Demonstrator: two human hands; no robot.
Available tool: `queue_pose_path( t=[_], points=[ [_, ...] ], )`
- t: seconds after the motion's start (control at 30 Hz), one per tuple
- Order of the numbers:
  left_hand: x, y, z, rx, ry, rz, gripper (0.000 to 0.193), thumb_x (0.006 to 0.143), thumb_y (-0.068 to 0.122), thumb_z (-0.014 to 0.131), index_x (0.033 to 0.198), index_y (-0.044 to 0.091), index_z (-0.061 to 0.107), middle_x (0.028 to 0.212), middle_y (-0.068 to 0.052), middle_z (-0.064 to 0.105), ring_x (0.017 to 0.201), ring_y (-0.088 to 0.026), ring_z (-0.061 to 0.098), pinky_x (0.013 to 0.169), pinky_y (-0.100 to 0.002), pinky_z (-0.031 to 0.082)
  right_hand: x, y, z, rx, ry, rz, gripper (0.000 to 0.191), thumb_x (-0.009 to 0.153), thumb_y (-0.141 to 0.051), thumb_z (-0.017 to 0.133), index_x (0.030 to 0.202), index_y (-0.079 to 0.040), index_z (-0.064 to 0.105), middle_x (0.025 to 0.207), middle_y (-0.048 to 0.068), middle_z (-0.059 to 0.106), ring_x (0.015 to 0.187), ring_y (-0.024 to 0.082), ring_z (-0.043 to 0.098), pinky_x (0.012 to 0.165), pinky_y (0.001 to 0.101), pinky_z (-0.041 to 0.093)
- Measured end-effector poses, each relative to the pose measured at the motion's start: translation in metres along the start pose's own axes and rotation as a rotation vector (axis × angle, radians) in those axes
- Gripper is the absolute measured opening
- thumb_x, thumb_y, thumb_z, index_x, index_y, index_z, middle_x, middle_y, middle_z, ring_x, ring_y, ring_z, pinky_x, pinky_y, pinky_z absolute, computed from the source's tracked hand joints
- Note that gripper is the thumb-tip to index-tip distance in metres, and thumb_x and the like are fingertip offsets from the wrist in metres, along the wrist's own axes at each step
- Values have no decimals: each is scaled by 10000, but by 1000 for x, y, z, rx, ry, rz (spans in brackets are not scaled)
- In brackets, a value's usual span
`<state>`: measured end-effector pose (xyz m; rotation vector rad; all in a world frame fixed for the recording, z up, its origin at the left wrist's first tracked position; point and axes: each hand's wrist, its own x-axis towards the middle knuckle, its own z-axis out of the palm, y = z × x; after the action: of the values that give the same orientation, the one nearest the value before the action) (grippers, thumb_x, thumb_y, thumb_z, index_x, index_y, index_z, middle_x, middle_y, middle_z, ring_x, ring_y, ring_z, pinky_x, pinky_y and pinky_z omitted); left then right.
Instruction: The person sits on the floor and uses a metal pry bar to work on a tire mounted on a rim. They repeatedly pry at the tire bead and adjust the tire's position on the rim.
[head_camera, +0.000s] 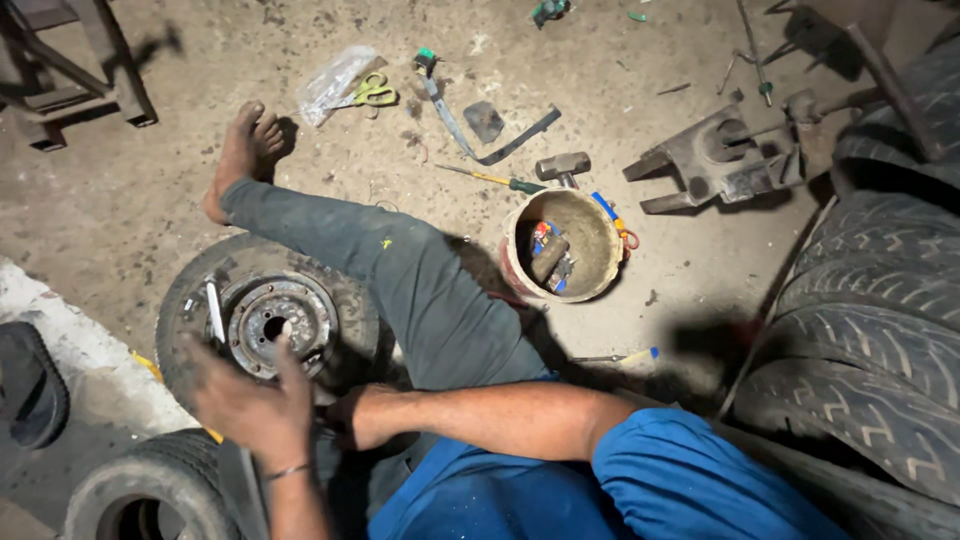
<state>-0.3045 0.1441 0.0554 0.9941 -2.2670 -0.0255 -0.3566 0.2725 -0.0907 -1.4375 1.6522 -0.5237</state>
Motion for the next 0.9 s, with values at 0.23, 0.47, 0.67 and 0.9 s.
queue_pose_path(
  t=[0.23,0.47,0.67,0.9],
  points=[
    [-9,-25,30,-305,-57,-87,417,945,190,710,1297,5,585,1237,-244,657,1187,-438,632,1186,-508,461,-2,6,-6,112,-5,49,339,777,-355,725,867,-28,717,811,226,723,792,428,719,688,516,562],
    [9,-51,16,-688,-418,-262,619,878,197,744,1450,51,557,1263,-240,693,1182,-405,674,1011,-450,516,0,-7,-26,157,-25,0,315,816,-342,715,880,-34,712,811,204,732,767,395,726,694,481,552],
    [18,-19,-1,57,-183,-214,687,762,317,750,1362,13,610,998,-193,703,885,-385,672,804,-486,501,4,-27,-30,35,-55,-133,333,895,-310,690,1063,-23,716,994,261,727,932,430,707,811,504,552],
    [25,-19,12,-138,-163,-35,267,903,288,825,900,139,604,868,-111,623,941,-340,629,902,-497,478,1,-18,-32,-36,-112,63,388,859,-352,729,1042,-9,740,985,274,729,956,430,715,841,514,563]
  ],
)
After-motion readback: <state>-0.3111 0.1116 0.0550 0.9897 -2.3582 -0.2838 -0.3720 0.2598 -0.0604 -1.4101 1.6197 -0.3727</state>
